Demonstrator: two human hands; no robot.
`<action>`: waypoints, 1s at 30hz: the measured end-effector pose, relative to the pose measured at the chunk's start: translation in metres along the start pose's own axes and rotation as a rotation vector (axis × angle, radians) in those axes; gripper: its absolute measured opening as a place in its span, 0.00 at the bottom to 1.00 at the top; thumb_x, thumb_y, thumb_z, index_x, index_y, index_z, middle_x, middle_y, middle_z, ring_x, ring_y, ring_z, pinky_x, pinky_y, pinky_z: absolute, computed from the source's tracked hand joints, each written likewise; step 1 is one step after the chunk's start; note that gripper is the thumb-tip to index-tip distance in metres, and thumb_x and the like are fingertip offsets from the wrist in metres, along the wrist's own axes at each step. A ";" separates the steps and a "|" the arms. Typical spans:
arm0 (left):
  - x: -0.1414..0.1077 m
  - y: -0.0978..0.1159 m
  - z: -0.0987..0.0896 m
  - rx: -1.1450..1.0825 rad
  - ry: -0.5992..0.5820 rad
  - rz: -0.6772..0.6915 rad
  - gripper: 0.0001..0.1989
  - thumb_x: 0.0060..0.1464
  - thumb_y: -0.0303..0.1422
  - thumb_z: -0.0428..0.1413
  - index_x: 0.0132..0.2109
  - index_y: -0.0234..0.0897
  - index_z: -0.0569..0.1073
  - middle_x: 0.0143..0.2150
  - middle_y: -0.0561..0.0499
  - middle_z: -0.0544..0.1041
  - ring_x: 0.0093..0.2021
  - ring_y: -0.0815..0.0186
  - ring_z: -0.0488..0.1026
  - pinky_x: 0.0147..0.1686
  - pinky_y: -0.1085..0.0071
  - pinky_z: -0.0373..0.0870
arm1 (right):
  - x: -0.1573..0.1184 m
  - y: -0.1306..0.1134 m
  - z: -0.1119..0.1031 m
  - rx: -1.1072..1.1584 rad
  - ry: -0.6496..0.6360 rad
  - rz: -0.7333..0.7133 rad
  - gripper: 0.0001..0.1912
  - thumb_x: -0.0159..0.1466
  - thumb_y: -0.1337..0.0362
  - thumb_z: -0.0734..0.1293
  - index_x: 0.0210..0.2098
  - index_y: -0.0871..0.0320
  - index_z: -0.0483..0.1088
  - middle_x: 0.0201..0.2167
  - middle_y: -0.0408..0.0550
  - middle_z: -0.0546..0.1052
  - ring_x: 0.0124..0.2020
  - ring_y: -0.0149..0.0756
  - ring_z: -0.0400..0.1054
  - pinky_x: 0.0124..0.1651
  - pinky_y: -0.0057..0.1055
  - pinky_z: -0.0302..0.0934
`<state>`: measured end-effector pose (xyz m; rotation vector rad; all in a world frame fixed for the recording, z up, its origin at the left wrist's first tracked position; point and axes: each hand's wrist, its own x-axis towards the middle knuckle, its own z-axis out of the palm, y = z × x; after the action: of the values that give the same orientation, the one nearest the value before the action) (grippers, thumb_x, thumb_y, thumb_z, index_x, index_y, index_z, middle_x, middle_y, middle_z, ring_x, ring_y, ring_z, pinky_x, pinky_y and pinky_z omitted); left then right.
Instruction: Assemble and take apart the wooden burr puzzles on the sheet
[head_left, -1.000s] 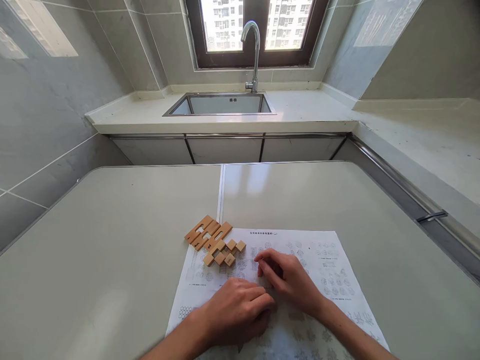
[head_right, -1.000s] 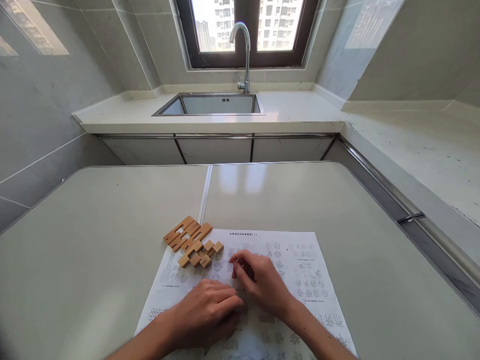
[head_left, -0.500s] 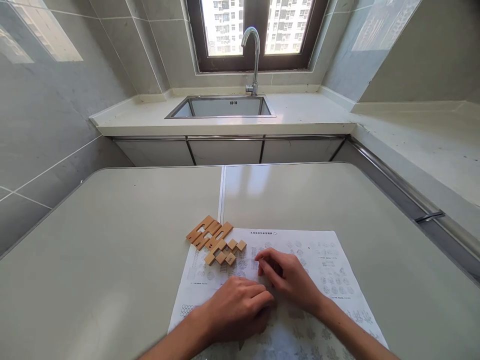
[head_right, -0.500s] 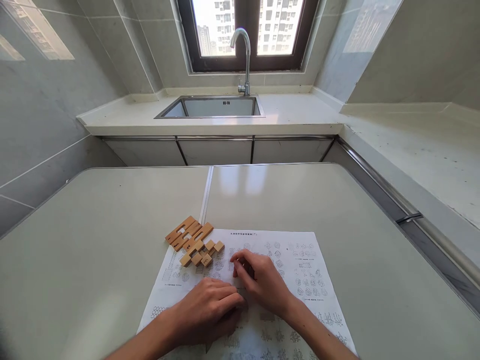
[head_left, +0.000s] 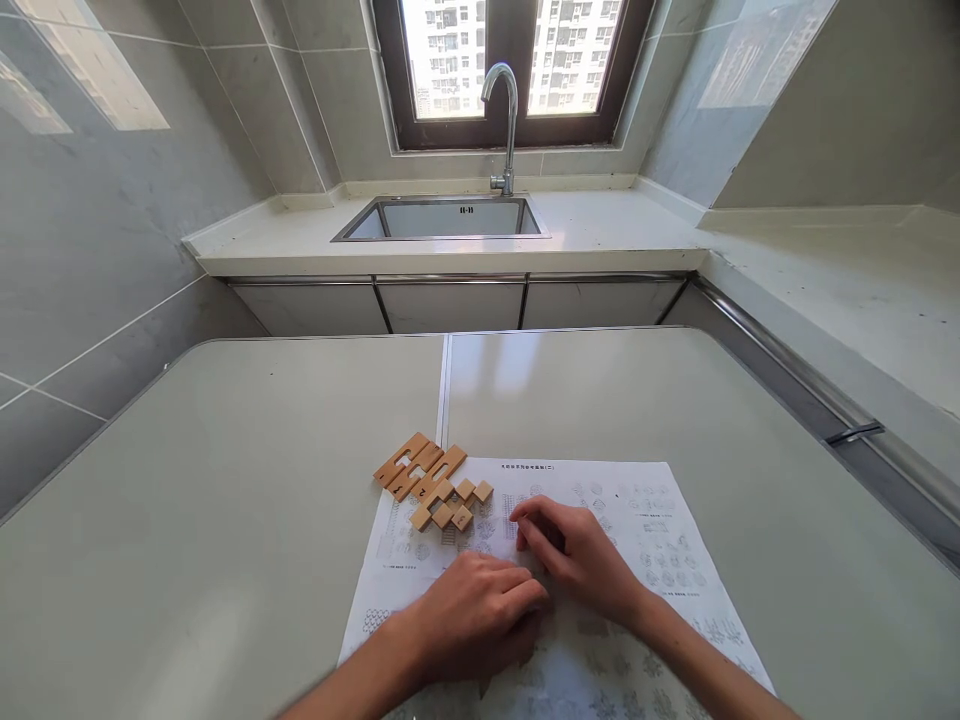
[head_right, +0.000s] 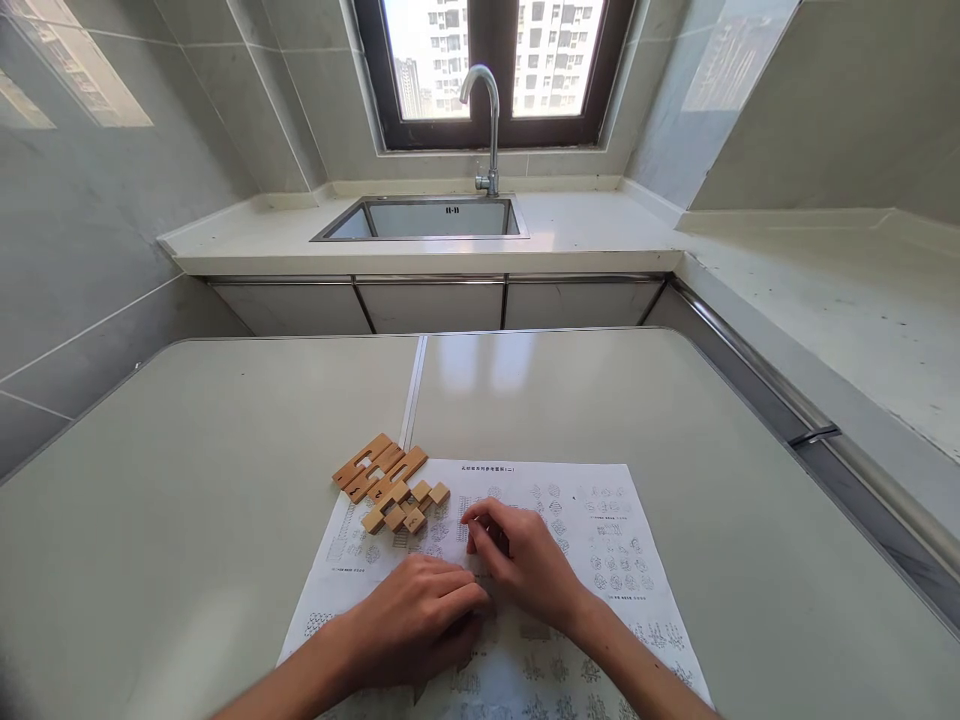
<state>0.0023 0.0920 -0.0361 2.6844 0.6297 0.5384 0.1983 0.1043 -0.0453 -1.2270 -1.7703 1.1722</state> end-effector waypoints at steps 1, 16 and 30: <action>0.000 0.000 0.000 0.001 -0.001 0.001 0.07 0.56 0.22 0.52 0.35 0.39 0.69 0.26 0.55 0.74 0.24 0.68 0.68 0.25 0.71 0.58 | 0.000 0.000 0.000 0.000 0.000 -0.001 0.09 0.74 0.61 0.61 0.43 0.54 0.73 0.29 0.43 0.80 0.26 0.33 0.69 0.31 0.29 0.62; 0.000 -0.001 0.001 0.001 0.007 0.010 0.07 0.56 0.22 0.51 0.35 0.39 0.68 0.26 0.55 0.74 0.23 0.68 0.69 0.24 0.71 0.60 | 0.000 0.001 0.000 0.005 -0.010 0.007 0.09 0.74 0.60 0.61 0.43 0.54 0.72 0.29 0.43 0.79 0.26 0.33 0.68 0.31 0.29 0.62; -0.001 -0.001 0.001 -0.003 0.004 -0.006 0.07 0.56 0.22 0.52 0.35 0.39 0.70 0.26 0.55 0.74 0.24 0.68 0.69 0.25 0.71 0.60 | 0.000 0.000 0.000 -0.005 -0.003 -0.007 0.09 0.74 0.60 0.61 0.43 0.54 0.72 0.29 0.42 0.79 0.26 0.33 0.69 0.31 0.29 0.63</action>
<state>0.0020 0.0919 -0.0378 2.6785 0.6372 0.5425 0.1988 0.1041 -0.0455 -1.2221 -1.7788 1.1670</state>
